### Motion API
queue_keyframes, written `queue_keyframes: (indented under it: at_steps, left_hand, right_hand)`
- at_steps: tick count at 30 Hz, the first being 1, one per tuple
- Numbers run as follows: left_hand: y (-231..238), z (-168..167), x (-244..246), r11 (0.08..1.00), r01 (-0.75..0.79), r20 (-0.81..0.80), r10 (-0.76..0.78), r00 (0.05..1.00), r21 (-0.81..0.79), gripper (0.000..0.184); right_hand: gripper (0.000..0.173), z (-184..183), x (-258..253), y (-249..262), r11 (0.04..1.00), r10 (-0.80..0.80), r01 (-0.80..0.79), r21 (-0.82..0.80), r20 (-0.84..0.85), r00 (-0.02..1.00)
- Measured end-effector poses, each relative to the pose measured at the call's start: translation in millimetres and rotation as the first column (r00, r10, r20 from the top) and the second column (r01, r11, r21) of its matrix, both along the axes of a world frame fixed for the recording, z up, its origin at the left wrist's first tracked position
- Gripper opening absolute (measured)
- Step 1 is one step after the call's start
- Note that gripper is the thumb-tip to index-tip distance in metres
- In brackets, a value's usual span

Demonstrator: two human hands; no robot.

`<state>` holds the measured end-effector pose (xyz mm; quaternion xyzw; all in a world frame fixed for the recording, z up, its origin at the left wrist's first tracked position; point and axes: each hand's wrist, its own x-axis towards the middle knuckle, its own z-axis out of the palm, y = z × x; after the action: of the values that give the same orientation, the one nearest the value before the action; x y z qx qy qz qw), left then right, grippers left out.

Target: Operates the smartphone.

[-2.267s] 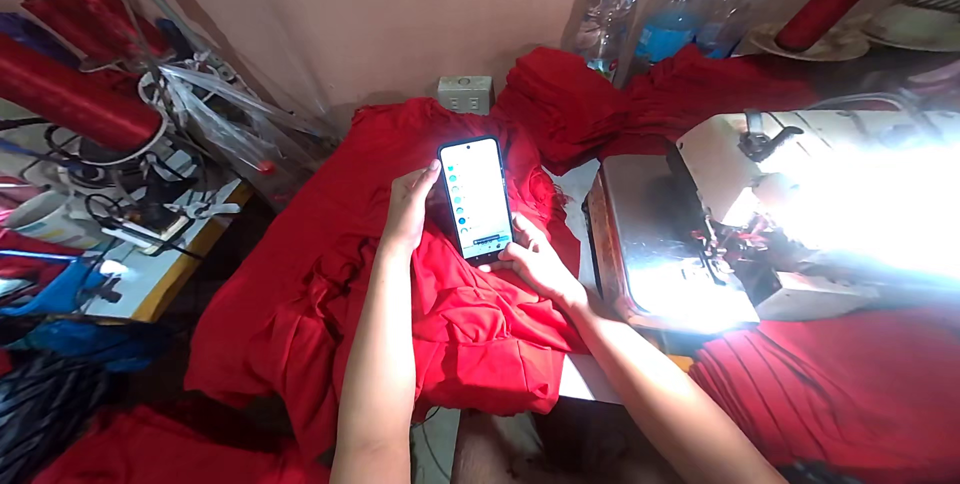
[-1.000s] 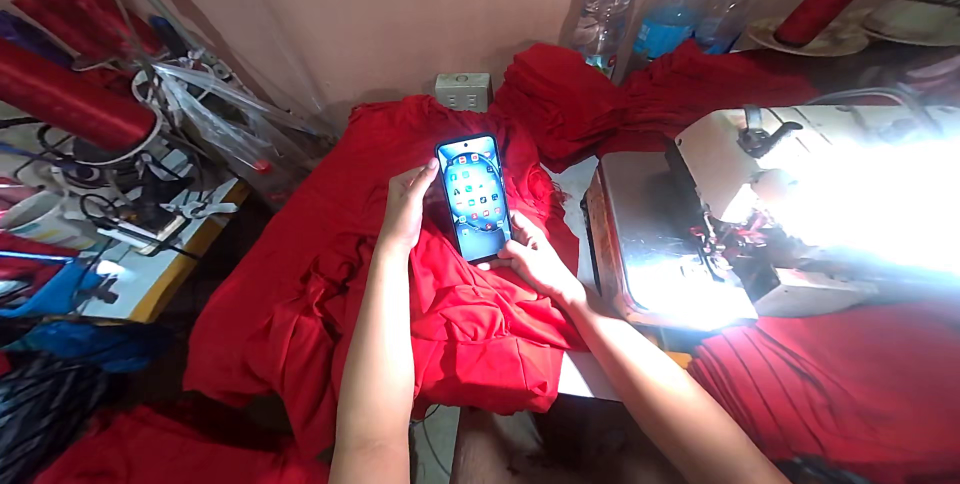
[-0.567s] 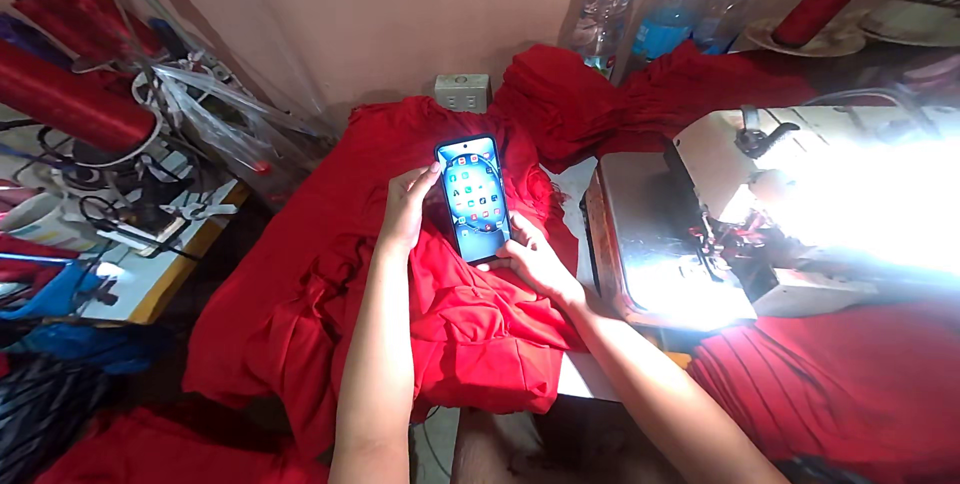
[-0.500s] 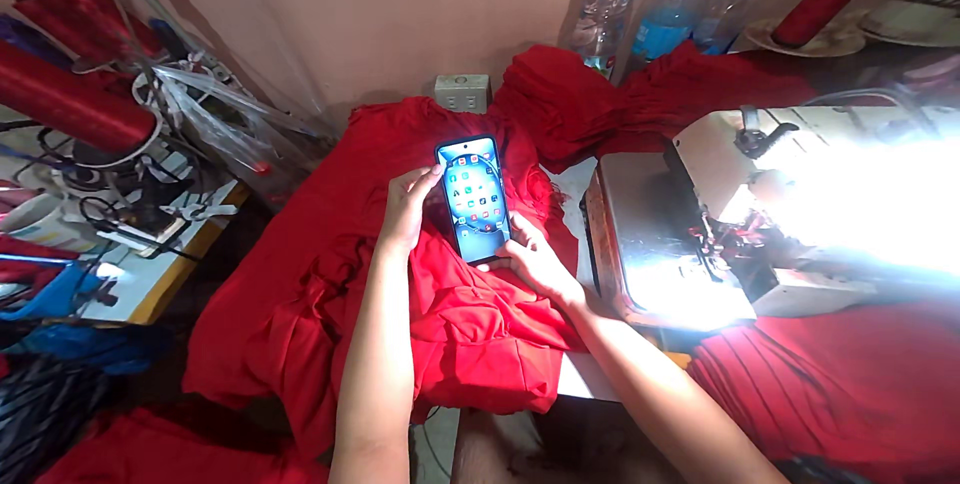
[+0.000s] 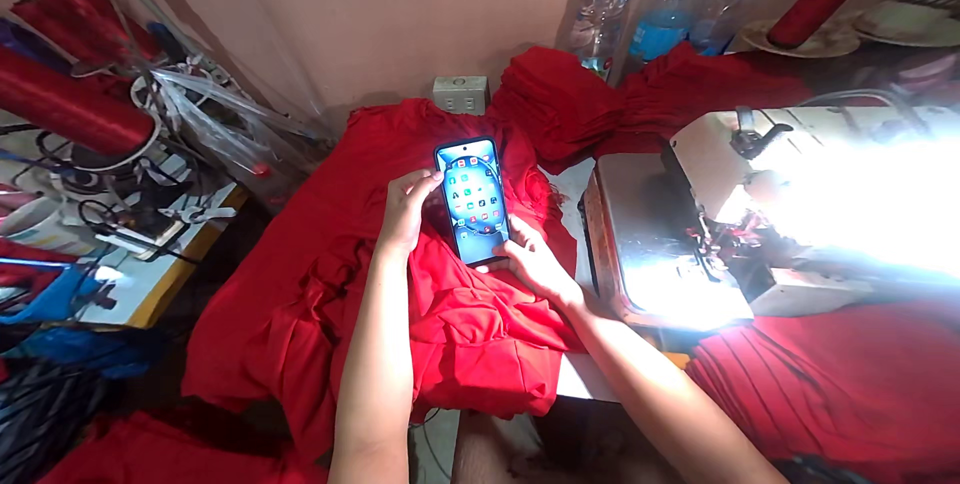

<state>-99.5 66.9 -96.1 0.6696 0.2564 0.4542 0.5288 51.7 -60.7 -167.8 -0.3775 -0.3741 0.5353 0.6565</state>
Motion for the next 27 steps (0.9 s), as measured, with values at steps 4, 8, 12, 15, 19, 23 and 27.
queue_keyframes:
  at_steps: [4,8,12,15,19,23,27]
  left_hand:
    - [0.1,-1.0,0.3,1.000,0.003,0.006,-0.003,1.000,0.007,0.030]
    - [-1.0,-0.4,0.8,1.000,-0.007,0.005,0.007,1.000,0.006,0.027]
    - [-0.7,0.1,0.7,1.000,0.007,-0.005,-0.007,1.000,0.013,0.027]
    - [-1.3,-0.4,2.1,1.000,-0.008,-0.024,0.008,1.000,0.021,0.022]
    - [-2.3,0.0,3.3,0.999,-0.015,-0.035,0.016,0.999,0.034,0.022]
    - [-3.3,-0.1,4.6,0.999,-0.017,-0.018,0.018,1.000,0.050,0.022]
    - [-1.5,-3.3,5.7,0.991,-0.035,-0.036,0.040,0.999,0.128,0.019]
  right_hand:
    - [0.035,1.1,0.4,-0.5,1.000,0.001,-0.001,-0.003,0.014,1.000]
    - [0.024,2.2,-0.4,0.0,1.000,0.001,-0.001,0.000,0.004,1.000]
    - [0.025,3.1,0.2,-0.5,1.000,0.012,-0.013,0.027,0.013,1.000]
    - [0.024,4.4,-0.2,-1.1,1.000,0.015,-0.015,0.017,-0.010,1.000]
    - [0.024,1.3,0.6,0.4,1.000,0.024,-0.024,0.019,-0.037,0.999]
    - [0.025,-0.5,0.7,1.0,0.999,0.030,-0.028,0.023,-0.056,0.998]
    - [0.024,-1.6,0.6,1.0,0.999,0.029,-0.028,0.022,-0.054,0.998]
